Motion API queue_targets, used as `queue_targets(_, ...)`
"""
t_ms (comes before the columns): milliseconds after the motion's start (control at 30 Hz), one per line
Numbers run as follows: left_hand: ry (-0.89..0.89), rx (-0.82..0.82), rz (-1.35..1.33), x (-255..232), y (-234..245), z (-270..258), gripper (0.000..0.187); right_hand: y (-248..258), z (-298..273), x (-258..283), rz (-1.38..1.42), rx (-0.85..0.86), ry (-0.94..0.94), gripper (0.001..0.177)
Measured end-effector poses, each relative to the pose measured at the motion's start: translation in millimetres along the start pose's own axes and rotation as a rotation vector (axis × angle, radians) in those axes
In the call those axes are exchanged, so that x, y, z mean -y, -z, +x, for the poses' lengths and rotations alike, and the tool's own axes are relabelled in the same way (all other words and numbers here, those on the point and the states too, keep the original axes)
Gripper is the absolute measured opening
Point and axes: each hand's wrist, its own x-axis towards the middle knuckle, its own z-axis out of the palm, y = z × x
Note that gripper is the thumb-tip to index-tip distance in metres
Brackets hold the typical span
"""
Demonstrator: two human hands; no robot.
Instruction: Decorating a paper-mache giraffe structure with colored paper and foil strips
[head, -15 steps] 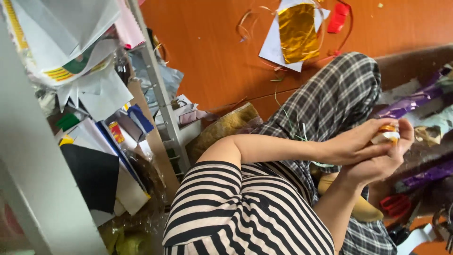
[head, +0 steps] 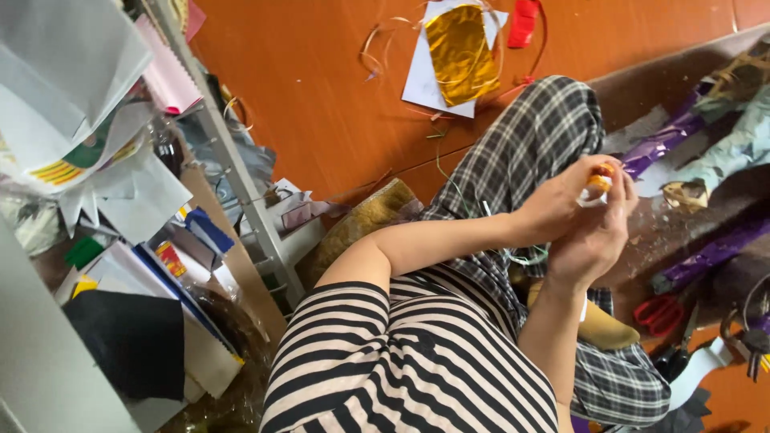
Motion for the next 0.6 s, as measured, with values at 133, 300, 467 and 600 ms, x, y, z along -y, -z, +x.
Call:
queue_targets(133, -0.031, -0.116, -0.153, 13, 10, 26, 0.016, 27, -7, -24, 0.194, 0.052, 0.028, 0.056)
queue_targets(300, -0.016, -0.109, -0.446, -50, 16, 30, 0.02, 42, -22, -92, 0.126, 0.068, -0.035, 0.054)
queue_targets(467, 0.093, 0.003, -0.302, -35, 35, 40, 0.031, 50, -26, -44, 0.101, 0.172, -0.371, 0.043)
queue_targets(600, -0.07, 0.313, 0.228, -34, 61, 29, 0.04, 79, -15, -22, -0.444, 0.263, -0.236, 0.017)
